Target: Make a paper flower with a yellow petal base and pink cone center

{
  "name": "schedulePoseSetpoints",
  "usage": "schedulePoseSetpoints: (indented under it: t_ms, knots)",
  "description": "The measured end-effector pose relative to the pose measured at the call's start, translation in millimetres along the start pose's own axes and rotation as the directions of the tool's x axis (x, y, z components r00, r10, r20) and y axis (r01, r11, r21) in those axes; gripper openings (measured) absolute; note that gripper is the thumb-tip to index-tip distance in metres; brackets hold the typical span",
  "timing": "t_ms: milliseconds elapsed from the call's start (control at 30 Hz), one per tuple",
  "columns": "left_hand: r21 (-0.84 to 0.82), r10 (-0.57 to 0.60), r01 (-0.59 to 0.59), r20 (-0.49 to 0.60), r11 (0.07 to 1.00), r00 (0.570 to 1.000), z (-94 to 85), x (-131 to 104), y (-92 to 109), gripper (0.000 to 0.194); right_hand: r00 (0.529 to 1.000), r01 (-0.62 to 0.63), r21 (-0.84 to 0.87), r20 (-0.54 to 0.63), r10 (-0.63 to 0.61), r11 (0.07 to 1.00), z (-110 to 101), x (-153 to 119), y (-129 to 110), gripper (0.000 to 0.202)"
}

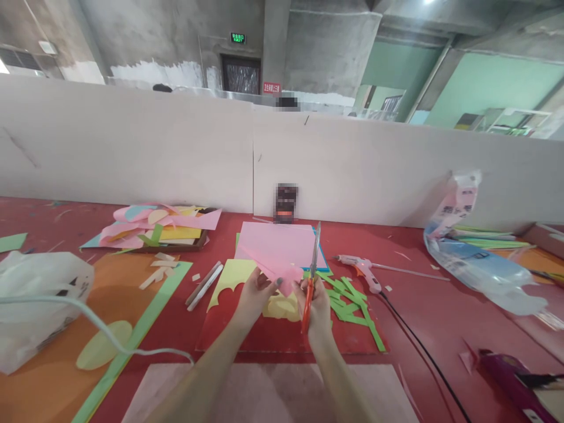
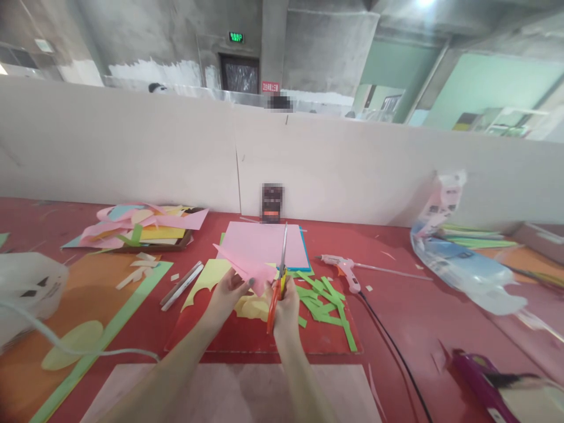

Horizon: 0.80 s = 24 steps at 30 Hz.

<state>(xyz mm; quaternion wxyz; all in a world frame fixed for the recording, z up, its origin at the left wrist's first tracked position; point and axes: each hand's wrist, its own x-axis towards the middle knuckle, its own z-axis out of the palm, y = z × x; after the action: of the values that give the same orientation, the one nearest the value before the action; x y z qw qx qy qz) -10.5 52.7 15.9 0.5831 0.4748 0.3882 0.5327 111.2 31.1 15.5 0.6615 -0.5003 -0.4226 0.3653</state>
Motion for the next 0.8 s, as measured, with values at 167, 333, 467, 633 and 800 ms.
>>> schedulePoseSetpoints:
  t_ms: [167, 333, 467, 633, 800]
  knots:
    - [0.014, 0.012, -0.012, -0.033, 1.000, 0.999, -0.8, -0.9, 0.5, 0.039, 0.999, -0.019, 0.037, 0.034, 0.018, 0.999, 0.9, -0.7, 0.8, 0.024]
    - [0.007, 0.008, -0.008, -0.049, 1.000, 0.999, 0.5, -1.3, 2.3, 0.036, 0.998, -0.013, 0.096, 0.056, 0.008, 0.995, 2.8, -2.8, -1.3, 0.021]
    - [-0.008, -0.004, 0.003, -0.072, 1.000, 0.997, 1.7, -2.0, 3.4, 0.034, 0.998, -0.022, 0.100, 0.066, 0.016, 0.995, 2.6, -3.9, -0.6, 0.023]
    - [0.014, -0.019, 0.020, -0.098, 1.000, 0.995, 0.1, -1.7, 4.2, 0.031, 0.996, -0.029, 0.066, 0.083, 0.024, 0.997, 3.3, -4.7, 1.3, 0.026]
    - [0.033, 0.017, -0.013, -0.123, 0.999, 0.992, -2.8, -2.1, 2.4, 0.028, 0.995, -0.011, 0.060, 0.098, 0.005, 0.998, 5.3, -5.9, 2.0, 0.024]
